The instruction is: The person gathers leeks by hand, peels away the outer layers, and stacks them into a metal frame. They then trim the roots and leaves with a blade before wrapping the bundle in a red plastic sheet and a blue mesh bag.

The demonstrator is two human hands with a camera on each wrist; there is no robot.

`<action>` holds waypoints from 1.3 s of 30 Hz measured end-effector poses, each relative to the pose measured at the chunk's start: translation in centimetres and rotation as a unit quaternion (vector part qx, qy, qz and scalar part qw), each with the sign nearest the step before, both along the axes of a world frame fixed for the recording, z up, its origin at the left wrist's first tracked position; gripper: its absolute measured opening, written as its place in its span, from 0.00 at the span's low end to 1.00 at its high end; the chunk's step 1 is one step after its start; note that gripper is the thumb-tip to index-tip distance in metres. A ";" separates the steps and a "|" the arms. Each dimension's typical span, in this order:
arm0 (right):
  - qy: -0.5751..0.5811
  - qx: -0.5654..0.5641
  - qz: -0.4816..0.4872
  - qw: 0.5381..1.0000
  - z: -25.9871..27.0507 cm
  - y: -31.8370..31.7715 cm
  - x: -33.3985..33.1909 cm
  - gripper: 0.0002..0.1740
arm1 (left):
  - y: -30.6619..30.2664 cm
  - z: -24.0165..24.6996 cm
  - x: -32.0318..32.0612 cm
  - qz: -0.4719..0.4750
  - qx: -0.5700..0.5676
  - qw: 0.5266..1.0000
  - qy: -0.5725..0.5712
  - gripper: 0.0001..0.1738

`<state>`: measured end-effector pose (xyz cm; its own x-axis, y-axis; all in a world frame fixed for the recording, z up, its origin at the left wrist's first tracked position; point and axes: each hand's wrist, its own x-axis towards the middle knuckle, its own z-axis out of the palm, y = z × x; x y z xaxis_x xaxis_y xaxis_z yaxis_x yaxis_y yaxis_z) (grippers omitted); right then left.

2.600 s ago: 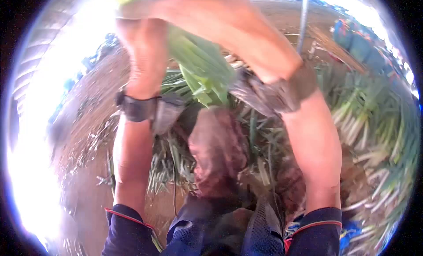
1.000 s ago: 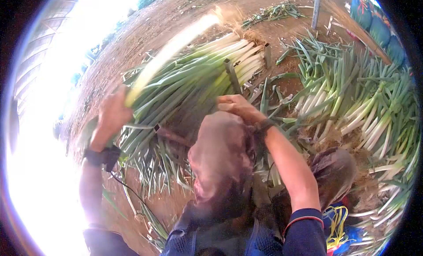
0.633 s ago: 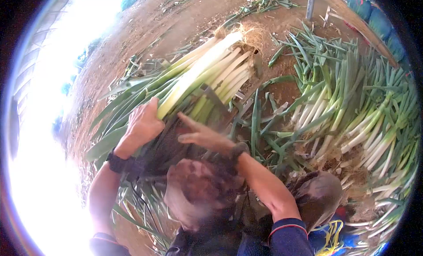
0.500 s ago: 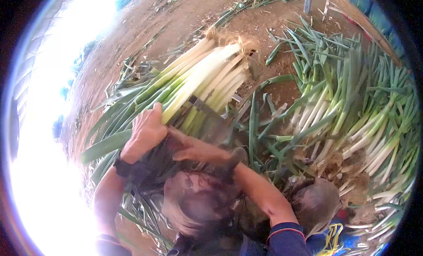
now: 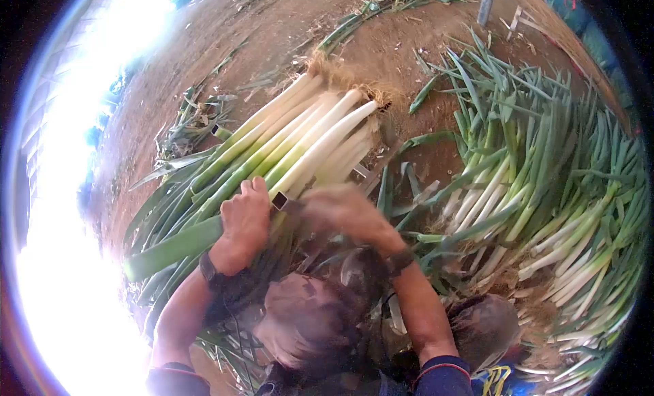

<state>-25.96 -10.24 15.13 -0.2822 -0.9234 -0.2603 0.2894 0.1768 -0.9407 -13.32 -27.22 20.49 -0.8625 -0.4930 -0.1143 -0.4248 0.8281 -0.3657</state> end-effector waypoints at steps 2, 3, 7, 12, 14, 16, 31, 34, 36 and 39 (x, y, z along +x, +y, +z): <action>0.117 0.033 -0.205 0.971 1.1 0.0 -2.4 0.19 | -0.1 -0.5 0.0 0.012 0.010 1.000 -0.002 0.12; 0.303 -0.002 -0.260 0.917 -0.1 -0.6 -4.0 0.20 | 0.0 -0.3 0.0 0.016 0.009 1.000 -0.001 0.12; 0.633 -0.107 -0.300 0.706 -2.7 -7.8 -10.3 0.26 | -0.3 -0.6 0.1 0.014 0.021 1.000 -0.009 0.10; 0.693 0.029 -0.191 0.694 -8.3 -9.4 -11.2 0.30 | -0.2 -3.2 1.7 -0.086 -0.055 0.991 0.084 0.16; 0.681 0.066 -0.179 0.707 -8.4 -7.6 -10.0 0.30 | 0.4 -3.8 2.2 -0.087 -0.032 0.992 0.089 0.17; 0.692 0.089 -0.166 0.697 -7.7 -7.8 -9.6 0.30 | 0.3 -4.0 1.9 -0.088 -0.018 0.990 0.105 0.19; 0.700 0.004 0.100 0.707 -5.3 -14.6 -7.0 0.33 | -0.2 1.1 7.7 -0.136 -0.027 0.990 0.027 0.32; 0.754 -0.044 0.076 0.651 -6.4 -14.6 -7.2 0.31 | -0.9 4.7 12.0 -0.078 0.008 0.997 -0.025 0.35; 0.760 -0.036 0.056 0.646 -6.2 -14.5 -7.4 0.30 | -2.1 7.0 14.3 -0.041 0.015 0.997 -0.057 0.37; 0.731 -0.017 0.061 0.679 -5.8 -14.5 -7.2 0.31 | -3.5 9.2 18.8 0.001 0.030 0.996 -0.085 0.41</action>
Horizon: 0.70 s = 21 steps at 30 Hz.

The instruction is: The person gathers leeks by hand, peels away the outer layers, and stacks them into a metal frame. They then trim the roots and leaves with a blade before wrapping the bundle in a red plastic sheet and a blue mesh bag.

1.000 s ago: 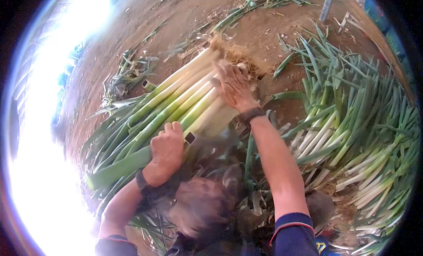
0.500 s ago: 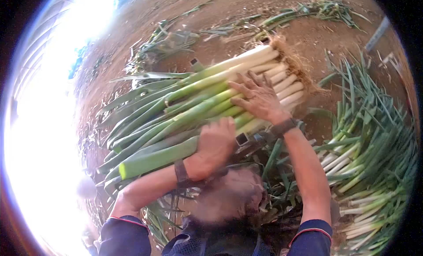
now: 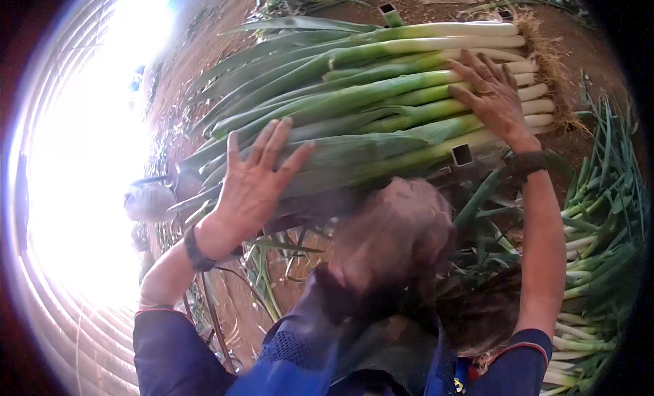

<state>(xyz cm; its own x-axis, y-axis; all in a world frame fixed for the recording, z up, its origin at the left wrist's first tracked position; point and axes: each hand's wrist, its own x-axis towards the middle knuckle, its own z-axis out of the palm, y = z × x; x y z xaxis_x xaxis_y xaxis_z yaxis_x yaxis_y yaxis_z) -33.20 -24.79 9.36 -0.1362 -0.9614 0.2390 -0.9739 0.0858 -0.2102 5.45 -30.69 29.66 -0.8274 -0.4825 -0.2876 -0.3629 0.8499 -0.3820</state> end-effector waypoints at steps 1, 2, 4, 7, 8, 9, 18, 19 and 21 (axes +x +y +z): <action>-0.004 0.017 -0.004 1.000 0.5 0.0 0.1 0.31 | -0.5 0.5 1.3 0.005 0.011 1.000 0.004 0.43; -0.007 0.014 0.001 1.000 0.6 0.0 0.2 0.31 | -0.9 1.1 2.6 0.011 0.007 1.000 0.002 0.43; -0.026 0.037 -0.012 0.999 0.6 0.0 0.1 0.31 | -1.7 2.0 4.9 0.013 0.059 0.998 -0.004 0.44; -0.035 0.033 0.002 0.999 0.5 -0.1 0.0 0.31 | -2.2 1.7 7.4 0.001 0.119 0.993 -0.012 0.43; -0.037 0.031 0.008 0.999 0.4 -0.1 -0.2 0.32 | -2.3 0.9 8.1 0.003 0.118 0.993 -0.010 0.43; 0.012 0.024 0.008 1.000 0.0 -0.3 -0.2 0.32 | -2.4 -0.4 8.6 -0.018 0.091 0.995 -0.044 0.43; -0.046 0.053 -0.016 0.997 2.5 0.4 1.0 0.31 | -1.8 2.9 4.7 -0.051 0.076 0.985 -0.146 0.43; -0.057 0.048 -0.011 0.997 2.6 0.4 0.9 0.31 | -1.2 6.0 1.5 -0.056 0.071 0.986 -0.143 0.43; -0.057 0.044 -0.013 0.997 2.2 0.4 0.8 0.31 | -0.8 11.1 -5.4 0.207 0.261 0.873 -0.356 0.38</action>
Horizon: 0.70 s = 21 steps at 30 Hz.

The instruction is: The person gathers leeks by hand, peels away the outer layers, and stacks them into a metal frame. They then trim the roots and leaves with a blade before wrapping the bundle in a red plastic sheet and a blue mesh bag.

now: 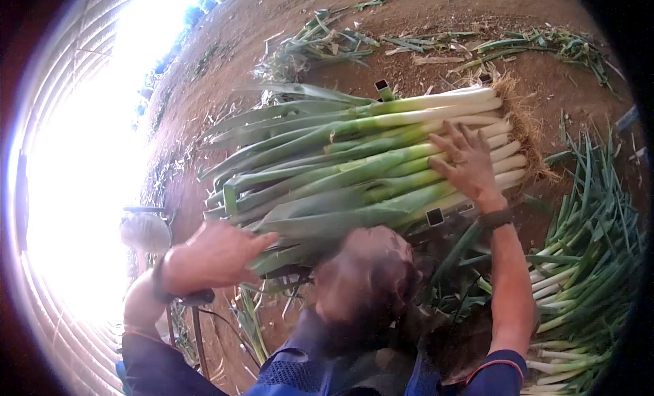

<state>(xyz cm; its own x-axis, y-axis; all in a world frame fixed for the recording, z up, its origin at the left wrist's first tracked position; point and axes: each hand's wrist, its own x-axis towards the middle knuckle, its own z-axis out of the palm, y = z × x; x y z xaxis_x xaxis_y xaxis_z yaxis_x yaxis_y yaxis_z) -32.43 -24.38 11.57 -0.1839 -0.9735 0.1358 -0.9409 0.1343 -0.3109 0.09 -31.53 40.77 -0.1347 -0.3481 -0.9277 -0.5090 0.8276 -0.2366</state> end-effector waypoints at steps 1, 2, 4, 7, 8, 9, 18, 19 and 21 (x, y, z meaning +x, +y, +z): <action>-0.004 0.001 0.001 1.000 0.0 0.0 0.0 0.31 | -0.9 0.4 -0.9 -0.007 -0.045 0.989 0.138 0.37; -0.004 -0.001 0.001 1.000 0.1 0.1 0.0 0.31 | -2.2 0.5 -1.9 -0.015 -0.087 0.958 0.273 0.36; -0.013 -0.014 0.001 1.000 0.1 0.1 0.1 0.31 | -10.1 -4.6 -2.6 -0.189 -0.036 0.806 0.560 0.39; -0.015 -0.019 -0.001 1.000 -0.1 0.1 -0.1 0.31 | -16.4 -10.5 -10.7 -0.033 -0.110 0.815 0.568 0.47; -0.014 -0.029 0.010 0.999 -0.2 0.0 -0.3 0.32 | -18.6 -13.3 -11.7 -0.028 -0.116 0.818 0.563 0.50; -0.015 -0.036 0.021 0.999 -0.4 0.2 -0.4 0.33 | -20.3 -15.6 -11.9 -0.031 -0.108 0.815 0.568 0.50; 0.048 0.041 0.056 0.996 4.0 -6.1 -2.7 0.55 | -21.5 -15.1 -12.7 -0.007 -0.085 0.947 0.310 0.49; 0.049 0.042 0.061 0.996 3.1 -6.8 -3.1 0.55 | -20.8 -14.7 -12.3 0.018 -0.081 0.948 0.307 0.48; 0.030 0.120 0.059 0.991 1.0 -7.7 -3.6 0.54 | -19.7 -14.5 -11.1 0.045 -0.073 0.949 0.303 0.48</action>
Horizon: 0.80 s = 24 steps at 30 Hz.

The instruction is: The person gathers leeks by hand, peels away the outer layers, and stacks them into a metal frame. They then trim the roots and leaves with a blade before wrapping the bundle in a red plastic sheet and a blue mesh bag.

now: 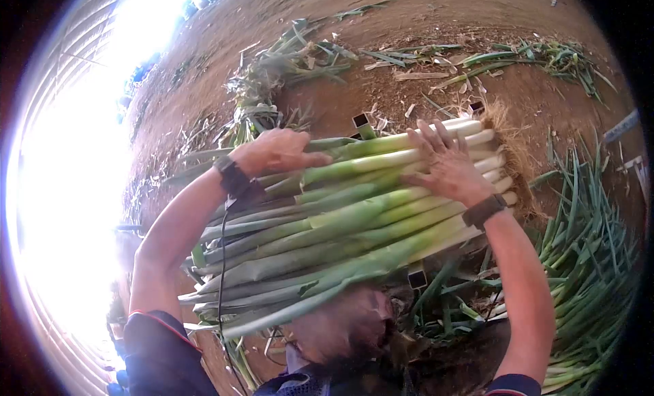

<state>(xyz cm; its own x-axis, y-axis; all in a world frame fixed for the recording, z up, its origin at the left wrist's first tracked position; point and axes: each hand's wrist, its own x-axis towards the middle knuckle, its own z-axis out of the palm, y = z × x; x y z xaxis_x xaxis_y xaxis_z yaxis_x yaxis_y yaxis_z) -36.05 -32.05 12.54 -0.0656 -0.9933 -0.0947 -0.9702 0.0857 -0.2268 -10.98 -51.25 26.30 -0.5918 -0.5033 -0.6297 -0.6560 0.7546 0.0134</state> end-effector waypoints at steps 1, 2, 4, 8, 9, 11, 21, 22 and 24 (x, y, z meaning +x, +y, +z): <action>0.010 0.000 0.006 1.000 -0.5 0.2 -0.3 0.51 | 0.4 0.2 0.9 0.015 -0.005 1.000 0.013 0.48; 0.010 -0.001 0.017 1.000 -0.2 0.2 -0.2 0.51 | 0.9 0.4 2.3 0.034 -0.012 0.999 0.024 0.49; -0.023 0.035 -0.004 0.999 0.8 0.7 0.1 0.48 | 1.8 1.4 5.0 0.054 -0.007 0.998 0.033 0.49; -0.022 0.021 0.004 1.000 0.7 1.2 0.0 0.45 | 5.5 3.4 9.1 0.098 0.001 0.995 0.000 0.51; -0.011 0.020 0.006 1.000 0.2 1.2 -0.2 0.45 | 6.3 2.8 10.8 0.092 -0.024 0.995 0.033 0.53; -0.007 0.037 0.010 0.999 0.2 1.0 -0.1 0.45 | 6.2 1.5 12.8 0.108 -0.012 0.993 0.050 0.60; 0.002 0.034 -0.063 0.997 0.0 2.0 2.1 0.40 | -0.9 -5.7 14.8 0.143 0.157 0.958 0.194 0.63; 0.005 0.001 -0.074 0.997 -0.7 2.4 2.5 0.40 | -1.2 -6.2 15.1 0.138 0.171 0.956 0.195 0.62; 0.001 -0.088 -0.085 0.992 -2.3 2.7 2.7 0.38 | -1.0 -5.2 14.5 0.141 0.192 0.949 0.207 0.63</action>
<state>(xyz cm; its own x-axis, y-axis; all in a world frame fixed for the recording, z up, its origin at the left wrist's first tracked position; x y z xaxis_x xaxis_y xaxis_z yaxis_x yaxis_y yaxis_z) -33.39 -29.33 10.26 -0.2341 -0.9689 0.0798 -0.9456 0.2079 -0.2502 3.56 -52.24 21.11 -0.7041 -0.4586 -0.5422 -0.7099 0.4367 0.5526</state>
